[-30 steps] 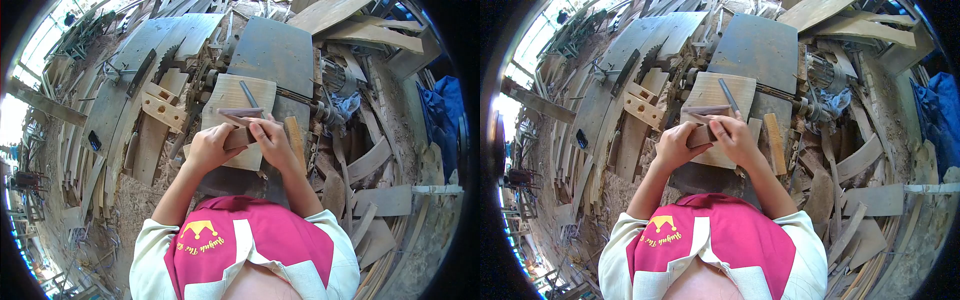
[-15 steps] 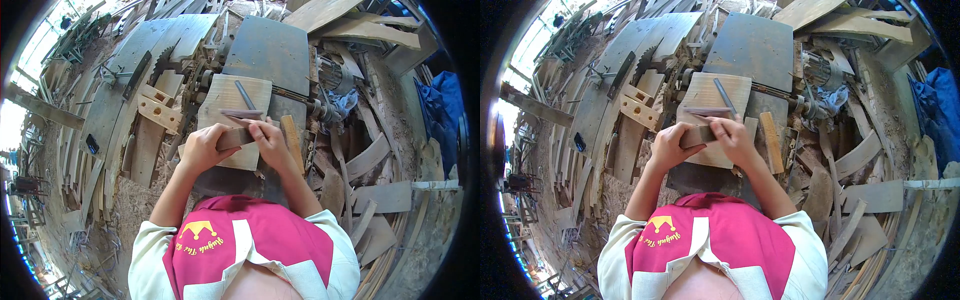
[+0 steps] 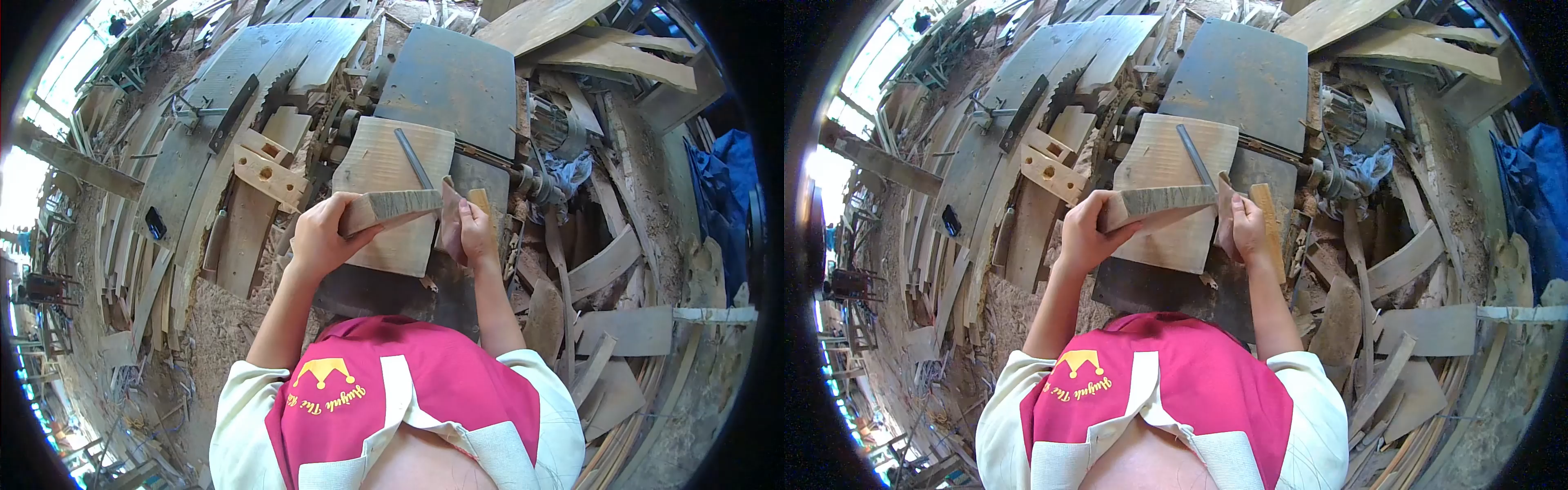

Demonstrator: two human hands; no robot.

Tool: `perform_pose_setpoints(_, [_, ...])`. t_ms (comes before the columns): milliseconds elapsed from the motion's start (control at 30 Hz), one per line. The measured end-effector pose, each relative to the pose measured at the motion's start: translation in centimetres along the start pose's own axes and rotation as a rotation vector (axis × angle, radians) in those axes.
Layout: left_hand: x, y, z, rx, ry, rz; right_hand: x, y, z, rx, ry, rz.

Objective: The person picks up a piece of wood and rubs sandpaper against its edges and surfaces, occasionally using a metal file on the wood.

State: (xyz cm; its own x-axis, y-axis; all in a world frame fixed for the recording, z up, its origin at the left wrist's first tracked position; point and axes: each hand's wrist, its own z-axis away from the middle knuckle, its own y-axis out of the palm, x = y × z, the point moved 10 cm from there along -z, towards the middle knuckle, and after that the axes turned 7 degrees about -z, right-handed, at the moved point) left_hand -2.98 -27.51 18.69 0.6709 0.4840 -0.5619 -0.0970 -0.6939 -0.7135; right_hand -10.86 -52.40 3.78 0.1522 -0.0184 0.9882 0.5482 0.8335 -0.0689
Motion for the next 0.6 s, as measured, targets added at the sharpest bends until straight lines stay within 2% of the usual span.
perform_pose_setpoints(133, [1.4,-0.2,0.3,-0.058,-0.115,-0.012,2.0,-0.8,0.3,-0.059,-0.134,-0.038])
perform_pose_setpoints(267, [1.8,-1.0,-0.2,-0.081,-0.126,0.016,4.0,-1.0,0.9,-0.08,-0.185,-0.003])
perform_pose_setpoints(367, [1.6,-1.4,-0.1,-0.082,-0.062,-0.031,4.5,-1.2,0.9,-0.087,-0.208,0.024])
perform_pose_setpoints(433, [3.3,-0.6,0.8,0.02,-0.269,0.141,4.8,-1.2,1.0,-0.086,-0.221,0.003])
perform_pose_setpoints(533, [5.2,0.0,2.3,0.014,-0.387,0.064,4.3,-1.5,0.8,-0.084,-0.237,-0.008])
perform_pose_setpoints(600, [5.4,0.2,2.4,0.011,-0.39,0.079,4.1,-1.5,0.9,-0.083,-0.239,0.004])
